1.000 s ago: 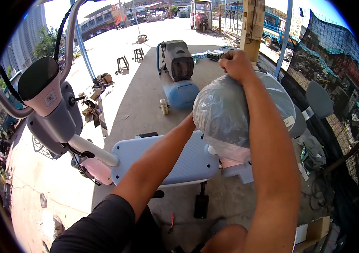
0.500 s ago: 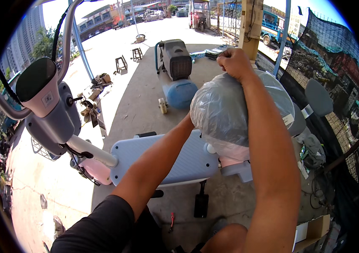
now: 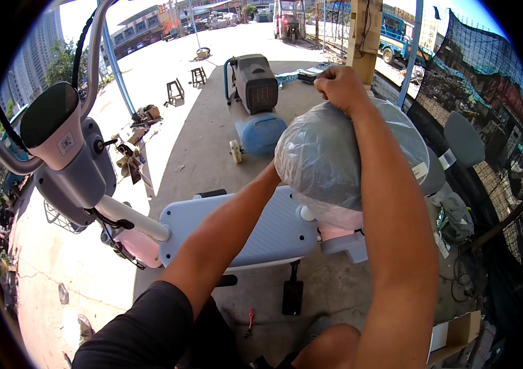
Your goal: The person uses a screwdriver to tighten screws on the footboard of a light blue and pink scooter. They repeatedly adjust the footboard and secure it to the scooter's frame.
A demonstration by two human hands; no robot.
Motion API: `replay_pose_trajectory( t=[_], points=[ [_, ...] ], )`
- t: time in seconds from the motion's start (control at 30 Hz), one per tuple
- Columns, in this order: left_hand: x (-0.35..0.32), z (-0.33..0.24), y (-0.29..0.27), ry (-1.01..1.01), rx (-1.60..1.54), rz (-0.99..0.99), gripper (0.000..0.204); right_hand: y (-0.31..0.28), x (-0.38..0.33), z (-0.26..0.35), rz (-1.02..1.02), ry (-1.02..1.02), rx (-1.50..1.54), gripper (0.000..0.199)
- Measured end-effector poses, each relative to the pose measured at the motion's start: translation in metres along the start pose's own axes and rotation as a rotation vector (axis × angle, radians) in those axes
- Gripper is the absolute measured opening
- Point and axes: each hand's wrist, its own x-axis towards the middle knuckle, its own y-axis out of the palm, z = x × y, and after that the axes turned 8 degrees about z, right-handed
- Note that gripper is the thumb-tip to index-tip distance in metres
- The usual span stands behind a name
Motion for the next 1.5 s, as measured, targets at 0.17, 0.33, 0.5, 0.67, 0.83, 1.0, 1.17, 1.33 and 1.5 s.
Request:
replay_pose_trajectory(
  t=[0.17,0.33,0.5,0.67,0.83,1.0,1.17,1.33,1.5],
  points=[
    [-0.019,0.012,0.025,0.121,0.352,0.076,0.043,-0.012,-0.004,-0.01,0.005,0.018,-0.048,0.018],
    [-0.02,0.027,0.027,0.388,0.82,0.012,0.05,-0.004,-0.003,-0.001,0.041,0.026,-0.037,0.018],
    [-0.006,-0.001,0.019,-0.036,-0.005,0.378,0.046,-0.008,-0.003,-0.006,0.007,0.018,-0.008,0.017],
    [0.003,0.005,0.018,0.121,0.246,0.106,0.049,-0.008,-0.002,-0.007,0.01,-0.003,-0.02,0.018],
    [-0.004,0.036,0.028,0.323,-0.075,0.095,0.048,-0.005,-0.001,-0.007,0.034,0.016,-0.014,0.015],
    [-0.011,0.01,0.053,0.071,0.452,0.036,0.051,-0.009,-0.003,-0.004,0.019,0.048,-0.052,0.015],
    [-0.016,0.007,0.062,0.089,0.576,0.05,0.061,-0.009,-0.006,-0.001,0.027,0.038,-0.028,0.015],
    [-0.012,0.034,0.032,0.322,0.355,0.112,0.055,-0.003,-0.002,-0.002,0.032,0.008,-0.026,0.016],
    [-0.008,0.021,0.032,0.178,0.44,0.107,0.05,-0.005,0.0,-0.008,0.023,0.02,-0.034,0.016]
  ],
)
